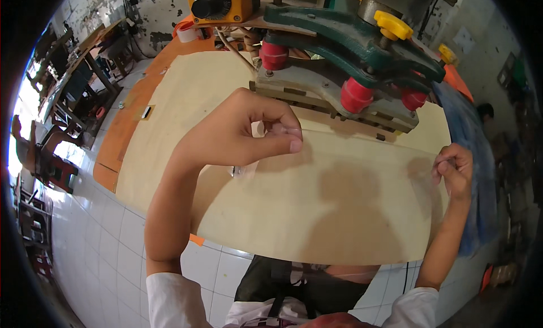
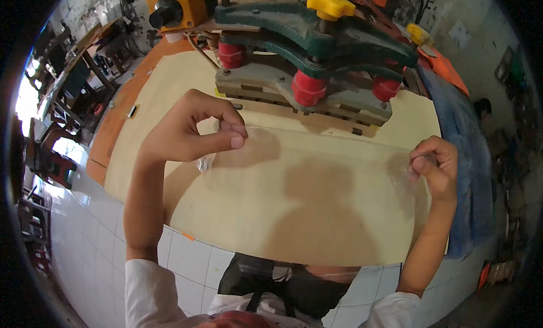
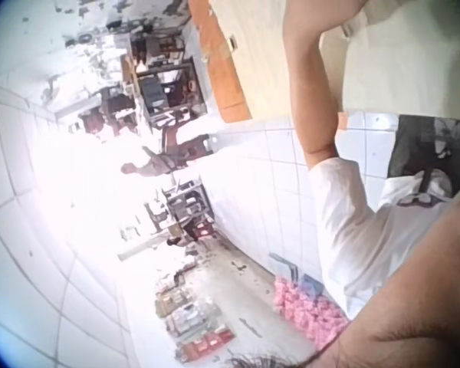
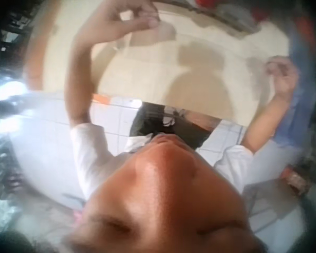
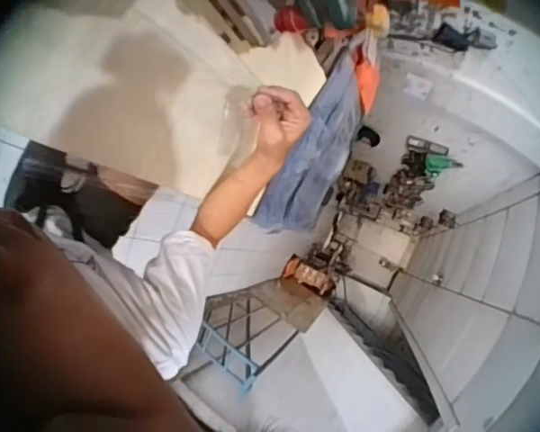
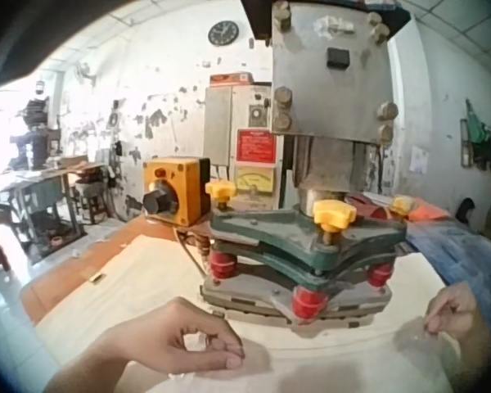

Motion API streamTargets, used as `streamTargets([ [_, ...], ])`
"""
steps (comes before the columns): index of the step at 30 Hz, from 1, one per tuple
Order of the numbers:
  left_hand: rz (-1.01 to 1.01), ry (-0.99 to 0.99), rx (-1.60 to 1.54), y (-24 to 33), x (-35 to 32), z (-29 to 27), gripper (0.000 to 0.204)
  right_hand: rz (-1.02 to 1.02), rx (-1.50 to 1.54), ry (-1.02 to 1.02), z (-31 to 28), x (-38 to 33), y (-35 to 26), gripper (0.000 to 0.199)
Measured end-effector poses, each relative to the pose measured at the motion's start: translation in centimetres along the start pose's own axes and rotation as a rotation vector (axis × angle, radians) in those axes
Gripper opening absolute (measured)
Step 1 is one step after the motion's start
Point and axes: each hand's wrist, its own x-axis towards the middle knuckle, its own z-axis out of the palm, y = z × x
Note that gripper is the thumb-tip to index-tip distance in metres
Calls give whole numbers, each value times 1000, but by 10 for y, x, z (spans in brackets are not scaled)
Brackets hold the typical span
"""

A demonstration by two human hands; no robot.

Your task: The person aligns and positions a plastic sheet on a board beneath a heat press, seals the plastic by pressing the machine down onto it, and folds and separates the plastic sheets by hand.

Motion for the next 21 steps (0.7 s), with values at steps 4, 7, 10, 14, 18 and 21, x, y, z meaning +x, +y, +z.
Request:
streamTargets([
  [4, -13, 21, -128, -10, -1, -5, 10, 20, 58, -12, 1, 2, 3, 29],
  [7, -74, 21, -190, -11, 0, -7, 9, 5, 85, 5, -2, 1, 8, 30],
  [10, -55, 44, -224, -17, 0, -6, 10, -2, 106, 4, -7, 2, 10, 31],
  [14, -31, 55, -279, -18, -1, -5, 12, -15, 142, -41, -13, 3, 17, 30],
  [18, -103, 47, -339, -12, -3, -7, 12, -12, 173, -44, -11, 3, 19, 30],
  [21, -108, 82, -386, -13, -1, -3, 12, -9, 135, -22, -12, 3, 19, 31],
])
